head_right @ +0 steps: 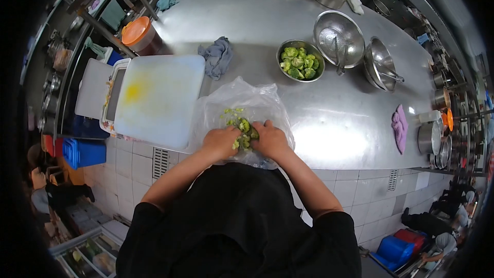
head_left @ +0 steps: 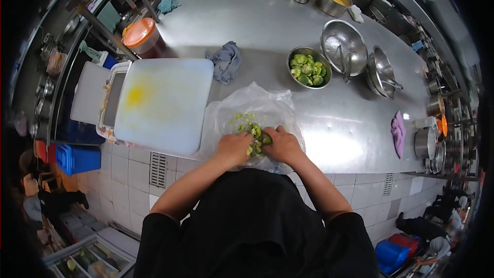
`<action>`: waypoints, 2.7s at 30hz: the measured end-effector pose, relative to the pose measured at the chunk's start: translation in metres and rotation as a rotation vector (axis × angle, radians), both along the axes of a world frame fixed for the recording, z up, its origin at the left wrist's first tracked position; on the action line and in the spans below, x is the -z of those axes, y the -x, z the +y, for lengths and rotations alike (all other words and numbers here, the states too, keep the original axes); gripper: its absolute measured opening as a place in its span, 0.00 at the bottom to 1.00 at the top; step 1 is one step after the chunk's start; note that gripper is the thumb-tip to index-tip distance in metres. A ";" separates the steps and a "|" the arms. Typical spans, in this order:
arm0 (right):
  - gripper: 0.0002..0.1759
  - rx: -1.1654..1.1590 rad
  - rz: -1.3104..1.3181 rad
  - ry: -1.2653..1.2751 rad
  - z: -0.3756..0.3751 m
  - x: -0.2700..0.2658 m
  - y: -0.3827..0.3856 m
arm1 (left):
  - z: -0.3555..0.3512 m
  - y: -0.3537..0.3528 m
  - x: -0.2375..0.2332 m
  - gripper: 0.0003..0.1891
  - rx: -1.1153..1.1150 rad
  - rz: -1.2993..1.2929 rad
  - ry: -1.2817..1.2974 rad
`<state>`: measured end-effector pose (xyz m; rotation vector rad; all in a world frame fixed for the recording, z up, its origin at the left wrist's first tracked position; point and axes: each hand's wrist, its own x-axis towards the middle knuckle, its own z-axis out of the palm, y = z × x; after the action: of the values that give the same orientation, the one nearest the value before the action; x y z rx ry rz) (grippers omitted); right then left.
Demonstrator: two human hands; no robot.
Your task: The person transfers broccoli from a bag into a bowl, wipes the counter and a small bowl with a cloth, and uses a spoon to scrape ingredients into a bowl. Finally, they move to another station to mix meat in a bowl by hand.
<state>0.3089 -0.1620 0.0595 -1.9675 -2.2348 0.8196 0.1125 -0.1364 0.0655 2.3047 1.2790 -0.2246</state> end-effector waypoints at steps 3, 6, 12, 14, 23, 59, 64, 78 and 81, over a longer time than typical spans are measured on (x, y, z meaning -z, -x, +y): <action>0.27 0.054 0.266 0.045 0.010 0.007 -0.024 | 0.009 0.018 -0.002 0.21 -0.064 -0.139 0.021; 0.22 0.149 0.435 0.129 0.013 -0.007 -0.034 | 0.013 0.032 -0.007 0.20 -0.160 -0.327 -0.001; 0.21 0.101 0.538 -0.113 0.019 -0.022 -0.010 | 0.024 0.036 -0.030 0.20 -0.359 -0.649 -0.012; 0.21 0.021 0.426 -0.196 0.027 -0.013 0.004 | 0.029 0.037 -0.025 0.20 -0.388 -0.718 -0.013; 0.25 -0.264 0.037 -0.185 0.049 0.012 0.032 | 0.027 0.035 0.015 0.22 -0.273 -0.367 -0.042; 0.29 0.498 0.532 -0.842 0.163 0.007 -0.152 | 0.048 -0.001 -0.073 0.14 -0.497 -1.202 0.066; 0.25 0.645 0.811 -0.760 0.113 0.005 -0.148 | 0.107 -0.062 -0.103 0.15 -0.373 -1.155 0.045; 0.17 0.984 0.749 -0.617 -0.032 0.039 -0.193 | 0.210 -0.221 -0.020 0.16 0.062 -0.542 -0.169; 0.17 1.011 0.818 -0.541 -0.037 0.045 -0.190 | 0.212 -0.221 -0.022 0.16 0.078 -0.640 -0.166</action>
<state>0.4993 -0.1987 0.0147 -1.6758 -0.7296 0.5847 0.3335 0.0752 0.0871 2.2799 0.8996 0.5720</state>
